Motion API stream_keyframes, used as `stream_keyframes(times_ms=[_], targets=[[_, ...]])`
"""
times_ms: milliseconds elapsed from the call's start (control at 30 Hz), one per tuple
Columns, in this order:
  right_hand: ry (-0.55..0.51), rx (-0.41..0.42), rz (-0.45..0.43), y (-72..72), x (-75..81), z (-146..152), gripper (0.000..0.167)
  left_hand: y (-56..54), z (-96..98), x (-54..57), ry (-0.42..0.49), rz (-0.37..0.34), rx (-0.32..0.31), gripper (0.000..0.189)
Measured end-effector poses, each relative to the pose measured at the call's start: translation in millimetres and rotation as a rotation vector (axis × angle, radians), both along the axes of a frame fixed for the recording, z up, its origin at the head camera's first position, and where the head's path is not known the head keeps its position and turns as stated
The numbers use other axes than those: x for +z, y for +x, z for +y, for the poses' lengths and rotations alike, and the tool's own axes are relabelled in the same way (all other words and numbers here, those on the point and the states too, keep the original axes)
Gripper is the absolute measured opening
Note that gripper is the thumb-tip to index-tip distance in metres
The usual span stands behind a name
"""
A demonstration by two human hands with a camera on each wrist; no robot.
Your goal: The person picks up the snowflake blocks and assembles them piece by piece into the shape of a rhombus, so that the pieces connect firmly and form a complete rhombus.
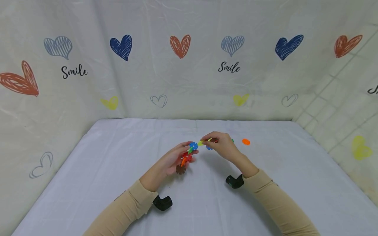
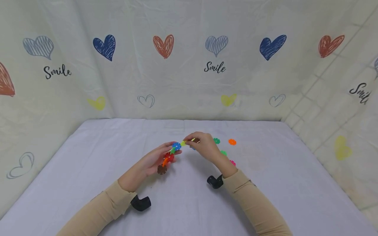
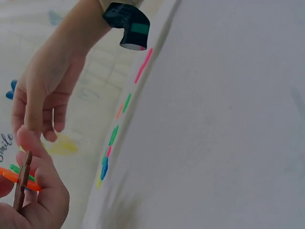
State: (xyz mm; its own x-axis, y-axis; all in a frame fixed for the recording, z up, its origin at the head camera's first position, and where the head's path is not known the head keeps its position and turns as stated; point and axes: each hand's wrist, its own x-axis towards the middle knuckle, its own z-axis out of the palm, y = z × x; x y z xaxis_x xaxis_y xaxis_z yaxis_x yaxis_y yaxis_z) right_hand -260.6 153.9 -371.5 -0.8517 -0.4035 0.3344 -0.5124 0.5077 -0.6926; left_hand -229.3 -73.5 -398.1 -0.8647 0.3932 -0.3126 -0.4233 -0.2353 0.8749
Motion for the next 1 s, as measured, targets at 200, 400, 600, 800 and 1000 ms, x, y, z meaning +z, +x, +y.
stream_keyframes(times_ms=[200,400,600,800,1000], targets=[[-0.041,0.024,-0.043,-3.2,-3.5,0.7,0.014,-0.4,0.5,-1.6,-0.011,-0.005,0.018,0.043],[-0.077,0.053,-0.047,-3.1,-3.7,-0.1,0.014,-0.4,0.4,-1.6,-0.014,0.003,-0.004,0.041],[-0.096,0.098,-0.032,-5.5,-4.9,0.0,0.014,-0.9,-0.3,-0.6,-0.063,0.001,-0.019,0.034],[-0.095,0.128,0.011,-3.8,-3.6,-2.5,0.014,-1.8,1.1,-0.5,-0.107,-0.011,-0.007,0.029],[-0.056,0.144,0.131,-3.3,-5.9,-4.9,0.015,-1.5,2.4,-1.4,-0.141,-0.019,0.031,0.025]])
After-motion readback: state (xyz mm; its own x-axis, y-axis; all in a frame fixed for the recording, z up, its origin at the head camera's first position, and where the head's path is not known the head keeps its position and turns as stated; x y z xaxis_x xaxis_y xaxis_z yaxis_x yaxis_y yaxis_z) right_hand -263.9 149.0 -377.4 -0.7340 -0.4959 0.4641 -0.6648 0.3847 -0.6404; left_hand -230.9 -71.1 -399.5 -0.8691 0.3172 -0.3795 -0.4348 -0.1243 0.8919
